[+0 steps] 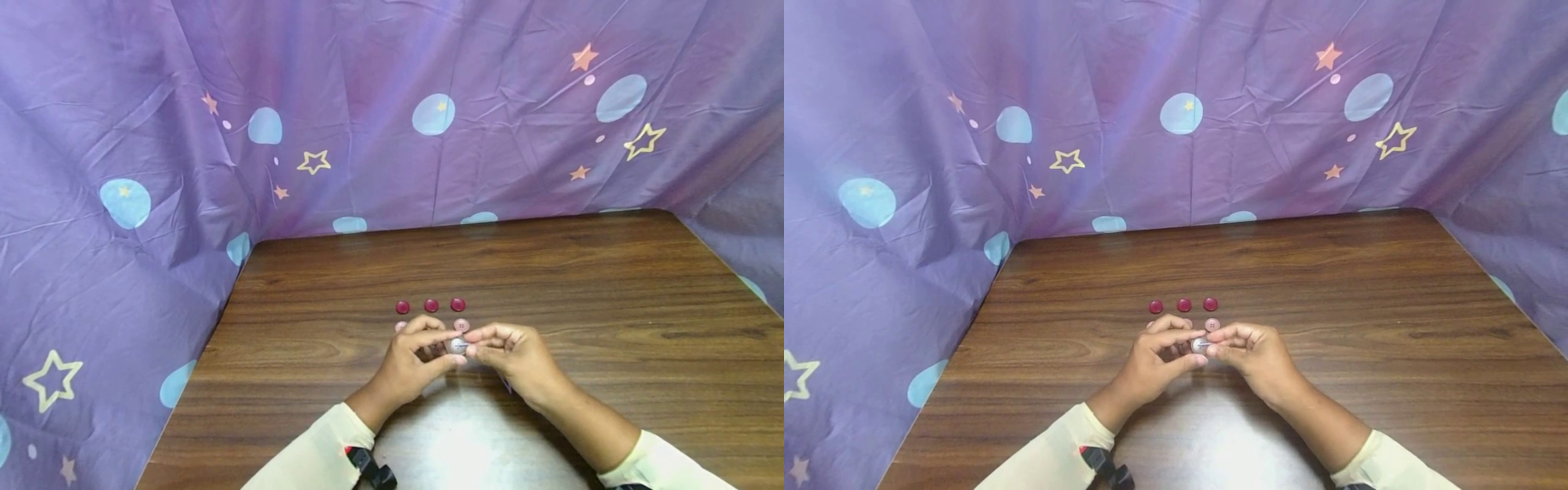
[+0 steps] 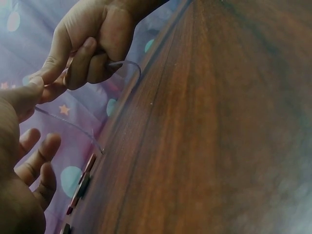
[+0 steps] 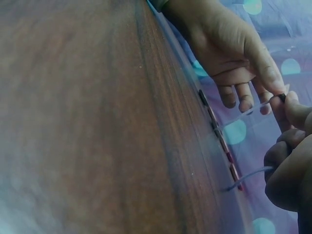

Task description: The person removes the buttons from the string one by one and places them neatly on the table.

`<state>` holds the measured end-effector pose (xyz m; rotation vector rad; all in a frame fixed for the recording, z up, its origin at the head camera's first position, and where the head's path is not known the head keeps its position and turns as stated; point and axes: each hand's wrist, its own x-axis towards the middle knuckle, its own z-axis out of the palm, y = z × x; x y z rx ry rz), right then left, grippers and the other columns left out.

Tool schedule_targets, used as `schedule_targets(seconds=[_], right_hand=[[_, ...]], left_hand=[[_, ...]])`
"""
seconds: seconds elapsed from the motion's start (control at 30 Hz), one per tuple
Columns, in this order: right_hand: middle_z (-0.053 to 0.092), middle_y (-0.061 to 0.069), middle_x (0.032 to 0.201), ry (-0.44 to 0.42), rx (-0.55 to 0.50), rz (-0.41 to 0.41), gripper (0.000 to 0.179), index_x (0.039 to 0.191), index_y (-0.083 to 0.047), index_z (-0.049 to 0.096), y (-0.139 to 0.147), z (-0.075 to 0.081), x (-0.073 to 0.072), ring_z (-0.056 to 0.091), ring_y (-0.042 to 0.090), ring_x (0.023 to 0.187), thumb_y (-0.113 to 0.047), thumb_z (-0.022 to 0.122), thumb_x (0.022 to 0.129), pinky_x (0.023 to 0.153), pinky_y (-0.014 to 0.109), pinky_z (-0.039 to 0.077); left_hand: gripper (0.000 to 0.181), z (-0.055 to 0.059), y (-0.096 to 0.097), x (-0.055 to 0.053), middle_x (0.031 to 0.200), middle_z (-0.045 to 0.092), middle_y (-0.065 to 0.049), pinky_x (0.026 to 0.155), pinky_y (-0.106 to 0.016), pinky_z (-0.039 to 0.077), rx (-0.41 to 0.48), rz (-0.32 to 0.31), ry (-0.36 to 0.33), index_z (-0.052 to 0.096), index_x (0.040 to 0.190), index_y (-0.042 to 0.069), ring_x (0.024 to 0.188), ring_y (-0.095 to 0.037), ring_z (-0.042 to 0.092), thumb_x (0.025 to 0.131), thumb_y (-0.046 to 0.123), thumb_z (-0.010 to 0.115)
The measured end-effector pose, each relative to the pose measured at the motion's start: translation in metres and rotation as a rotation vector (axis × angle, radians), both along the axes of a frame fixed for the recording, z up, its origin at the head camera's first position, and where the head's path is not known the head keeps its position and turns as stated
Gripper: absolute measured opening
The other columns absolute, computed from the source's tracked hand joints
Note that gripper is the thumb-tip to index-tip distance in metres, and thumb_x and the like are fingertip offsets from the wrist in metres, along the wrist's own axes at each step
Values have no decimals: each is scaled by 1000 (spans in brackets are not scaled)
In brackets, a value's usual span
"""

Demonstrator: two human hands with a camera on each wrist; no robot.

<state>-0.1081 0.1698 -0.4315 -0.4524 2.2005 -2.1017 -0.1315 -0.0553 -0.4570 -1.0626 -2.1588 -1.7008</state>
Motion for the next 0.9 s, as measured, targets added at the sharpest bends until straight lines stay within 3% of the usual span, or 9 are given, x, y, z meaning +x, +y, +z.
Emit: schedule_targets(seconds=[0.2,0.4,0.53,0.67,0.9], right_hand=[[85,-3,99,9,36,-39,27,115,20,70,0,-1,-1,80,5,89,7,78,93,84,22,65],[84,12,109,80,115,-87,15,107,8,79,-1,-3,-2,76,0,100,2,81,93,89,20,62],[81,19,113,100,154,-124,10,104,2,82,-2,-2,-2,73,0,106,-1,81,94,92,19,61],[79,21,116,86,170,-149,8,103,1,81,-3,-1,-2,71,-1,106,-3,80,96,92,19,60],[78,20,116,96,175,-216,7,102,3,80,-3,1,-2,70,-3,104,-1,78,96,90,17,59]], left_hand=[[39,0,0,0,115,65,-20,80,-29,66,7,-1,-40,78,125,-5,90,-42,69,87,0,88],[37,0,0,1,114,64,-19,78,-28,65,-13,38,-45,79,121,-4,89,-42,69,86,2,89],[36,0,0,0,114,65,-17,77,-35,66,-23,63,-43,80,120,-3,89,-40,68,86,4,90],[36,-1,0,0,114,65,-16,75,-39,66,-22,76,-31,81,120,-2,88,-40,68,86,4,90],[37,-1,0,-1,114,65,-16,74,-37,66,-17,80,-23,81,122,-1,87,-38,69,86,4,90]])
